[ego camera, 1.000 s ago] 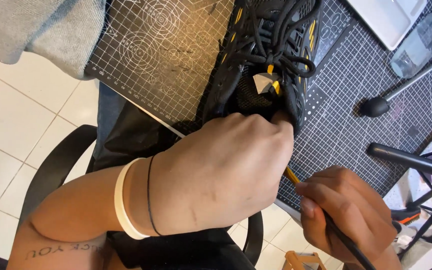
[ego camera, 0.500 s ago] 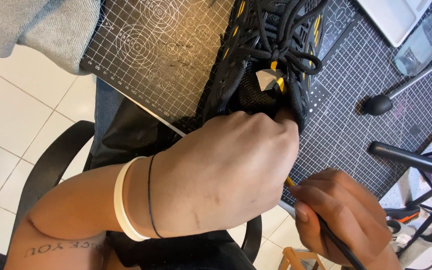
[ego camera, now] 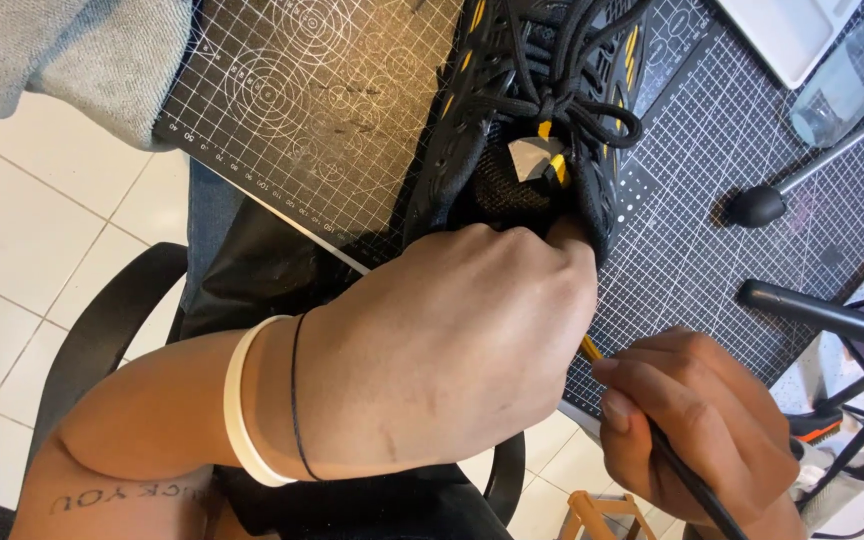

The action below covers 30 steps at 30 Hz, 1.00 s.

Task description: Painting yellow decorative details on a black sneaker using a fine-tipped brush and paint.

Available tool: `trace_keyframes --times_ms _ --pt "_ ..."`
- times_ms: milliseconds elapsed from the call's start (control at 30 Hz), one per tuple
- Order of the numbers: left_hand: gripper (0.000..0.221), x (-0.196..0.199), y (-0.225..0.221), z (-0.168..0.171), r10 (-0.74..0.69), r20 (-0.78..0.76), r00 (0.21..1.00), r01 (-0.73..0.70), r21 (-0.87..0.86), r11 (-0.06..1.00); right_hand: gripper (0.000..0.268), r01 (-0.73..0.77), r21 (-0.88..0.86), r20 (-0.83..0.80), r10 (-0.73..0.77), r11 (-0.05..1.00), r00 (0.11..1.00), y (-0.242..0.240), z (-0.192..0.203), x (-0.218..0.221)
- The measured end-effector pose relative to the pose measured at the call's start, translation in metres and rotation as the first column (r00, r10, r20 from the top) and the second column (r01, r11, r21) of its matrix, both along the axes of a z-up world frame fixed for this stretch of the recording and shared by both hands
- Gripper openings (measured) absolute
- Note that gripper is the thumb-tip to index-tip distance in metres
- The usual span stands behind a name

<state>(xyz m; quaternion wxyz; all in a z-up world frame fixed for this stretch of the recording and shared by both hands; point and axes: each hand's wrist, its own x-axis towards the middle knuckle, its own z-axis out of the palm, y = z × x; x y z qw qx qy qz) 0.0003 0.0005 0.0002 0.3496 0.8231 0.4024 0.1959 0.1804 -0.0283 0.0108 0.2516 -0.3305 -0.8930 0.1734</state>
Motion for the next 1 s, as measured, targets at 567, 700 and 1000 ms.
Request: trace_keyframes --times_ms 567,700,1000 --pt "0.007 0.0 0.001 0.001 -0.017 -0.015 1.0 0.016 -0.046 0.999 0.019 -0.045 -0.099 0.046 0.05 0.994 0.998 -0.001 0.011 -0.007" --pt "0.01 0.0 0.002 0.002 -0.012 0.011 1.0 0.012 -0.057 0.998 0.016 -0.061 -0.177 0.045 0.07 0.982 0.997 -0.003 0.014 -0.007" --pt "0.008 -0.002 0.0 0.0 -0.015 0.016 1.0 0.015 -0.008 1.0 0.015 -0.082 -0.143 0.074 0.093 0.986 0.993 -0.007 0.012 -0.007"
